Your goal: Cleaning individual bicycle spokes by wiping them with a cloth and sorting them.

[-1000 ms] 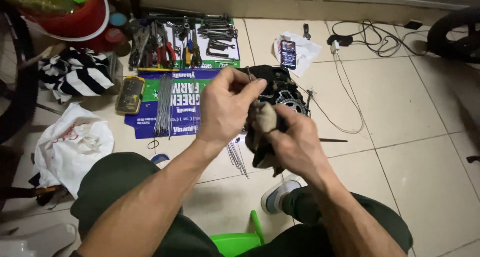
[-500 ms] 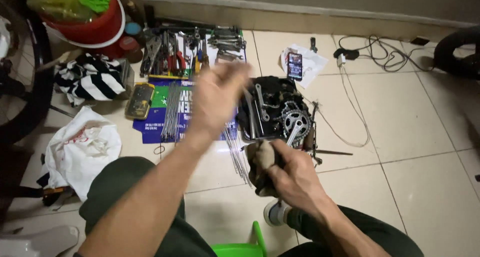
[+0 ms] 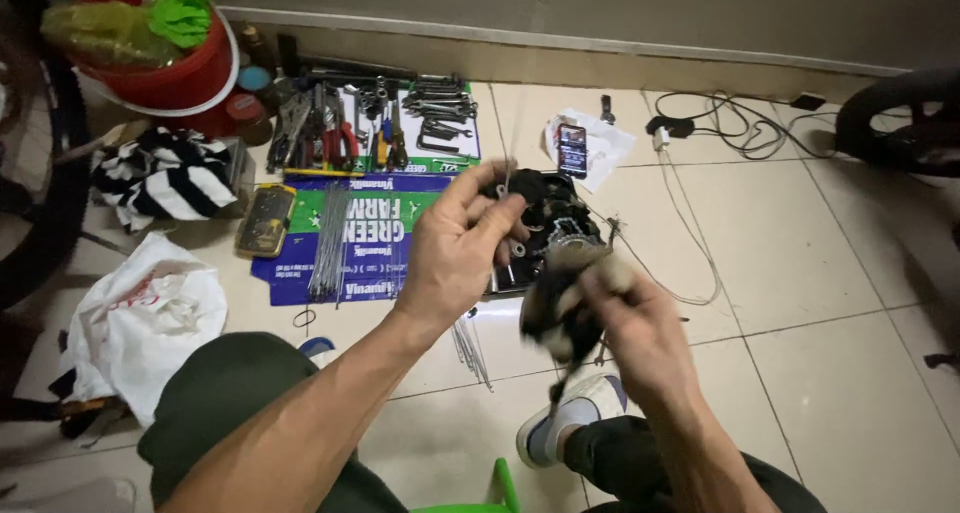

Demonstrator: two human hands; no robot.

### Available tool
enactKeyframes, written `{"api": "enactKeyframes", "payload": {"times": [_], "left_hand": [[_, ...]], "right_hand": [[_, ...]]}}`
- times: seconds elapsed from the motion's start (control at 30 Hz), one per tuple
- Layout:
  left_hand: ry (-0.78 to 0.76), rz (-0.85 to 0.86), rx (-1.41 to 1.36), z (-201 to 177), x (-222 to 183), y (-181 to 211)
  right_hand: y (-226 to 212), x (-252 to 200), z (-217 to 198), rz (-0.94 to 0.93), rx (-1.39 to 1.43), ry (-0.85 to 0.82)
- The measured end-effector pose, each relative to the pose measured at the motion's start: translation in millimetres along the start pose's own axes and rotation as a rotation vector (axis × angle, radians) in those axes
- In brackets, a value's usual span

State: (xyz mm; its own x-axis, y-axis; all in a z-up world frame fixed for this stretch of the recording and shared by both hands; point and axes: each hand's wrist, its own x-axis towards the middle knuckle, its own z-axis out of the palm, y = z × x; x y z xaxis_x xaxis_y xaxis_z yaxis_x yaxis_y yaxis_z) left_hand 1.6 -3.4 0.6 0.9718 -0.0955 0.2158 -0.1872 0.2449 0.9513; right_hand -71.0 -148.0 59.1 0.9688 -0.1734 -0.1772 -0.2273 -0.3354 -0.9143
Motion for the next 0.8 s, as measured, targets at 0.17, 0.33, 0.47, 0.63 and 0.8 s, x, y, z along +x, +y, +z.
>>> {"api": "enactKeyframes", "payload": {"times": [0.17, 0.33, 0.47, 0.63, 0.8], "left_hand": [[-0.080, -0.132, -0.038, 10, -7, -13], [-0.197, -0.208, 0.120, 20, -17, -31], [-0.230, -0.270, 0.139, 22, -17, -8], [-0.220, -0.331, 0.214, 22, -18, 8], [-0.127, -0.279, 0.259, 14, -15, 5]], "right_hand": [[11, 23, -6, -0.156, 0.512, 0.286], [39, 41, 4, -0.214, 0.678, 0.239], [25, 45, -18, -0.232, 0.713, 0.261], [12, 41, -50, -0.232, 0.709, 0.394], [21, 32, -70, -0.171, 0.556, 0.424]]}}
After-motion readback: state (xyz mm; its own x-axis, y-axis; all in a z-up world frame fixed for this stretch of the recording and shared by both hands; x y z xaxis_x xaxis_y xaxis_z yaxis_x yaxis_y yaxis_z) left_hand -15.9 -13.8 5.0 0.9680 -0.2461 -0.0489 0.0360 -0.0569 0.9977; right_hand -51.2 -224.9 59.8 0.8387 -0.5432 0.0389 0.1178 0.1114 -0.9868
